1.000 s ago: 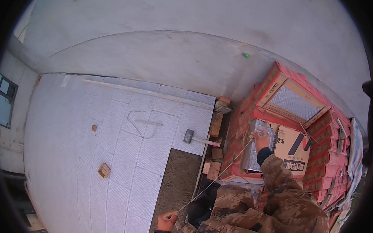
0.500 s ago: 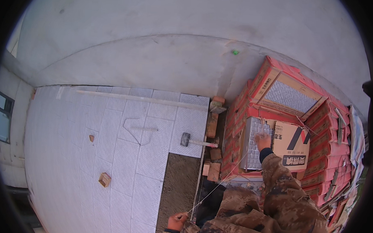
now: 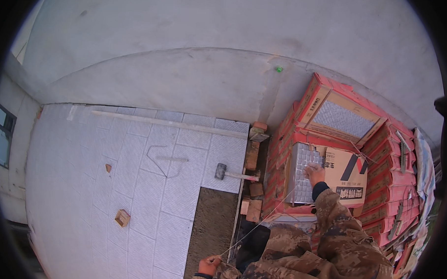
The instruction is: The person places a large white tile onto a prepared mortar bed on a wall, aligns it with adjacent tiles, and taps it into place with a rubber mallet. The person then uses a string line to check alignment and continues adjusting the tile.
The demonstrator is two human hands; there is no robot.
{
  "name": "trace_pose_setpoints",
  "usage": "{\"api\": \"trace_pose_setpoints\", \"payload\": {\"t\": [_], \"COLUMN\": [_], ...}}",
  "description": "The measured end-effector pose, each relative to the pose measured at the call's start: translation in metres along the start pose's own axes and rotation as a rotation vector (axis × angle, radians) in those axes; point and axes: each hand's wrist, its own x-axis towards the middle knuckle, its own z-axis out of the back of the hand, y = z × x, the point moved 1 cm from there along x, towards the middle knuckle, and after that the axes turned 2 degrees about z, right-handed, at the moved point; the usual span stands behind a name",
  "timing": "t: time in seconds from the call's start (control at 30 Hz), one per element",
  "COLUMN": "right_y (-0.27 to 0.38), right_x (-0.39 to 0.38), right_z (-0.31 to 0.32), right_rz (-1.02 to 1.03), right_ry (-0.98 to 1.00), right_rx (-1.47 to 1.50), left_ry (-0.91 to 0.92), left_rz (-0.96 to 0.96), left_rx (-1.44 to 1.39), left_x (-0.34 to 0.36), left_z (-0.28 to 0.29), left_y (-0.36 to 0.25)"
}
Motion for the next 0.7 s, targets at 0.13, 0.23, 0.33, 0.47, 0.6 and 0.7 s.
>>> {"api": "trace_pose_setpoints", "payload": {"t": [0.13, 0.23, 0.33, 0.47, 0.6, 0.7], "right_y": [0.004, 0.002, -0.006, -0.033, -0.062, -0.066], "right_x": [-0.009, -0.017, -0.023, -0.026, -0.026, -0.027], "right_z": [0.0, 0.003, 0.005, 0.008, 0.015, 0.021], "right_rz": [-0.022, -0.003, 0.015, 0.03, 0.017, 0.022], "right_ry": [0.023, 0.022, 0.043, 0.019, -0.002, 0.073], "right_rx": [0.073, 0.003, -0.101, -0.183, -0.174, -0.378], "left_ry": [-0.007, -0.04, -0.02, -0.014, 0.024, 0.026], "left_rz": [0.039, 0.037, 0.032, 0.023, 0.053, 0.02], "left_rx": [-0.067, 0.032, -0.089, -0.063, -0.033, -0.059], "left_x": [0.0, 0.004, 0.008, 0.01, 0.007, 0.004], "left_z": [0.002, 0.004, 0.004, 0.004, 0.006, 0.01], "left_y": [0.021, 0.042, 0.063, 0.082, 0.092, 0.094]}}
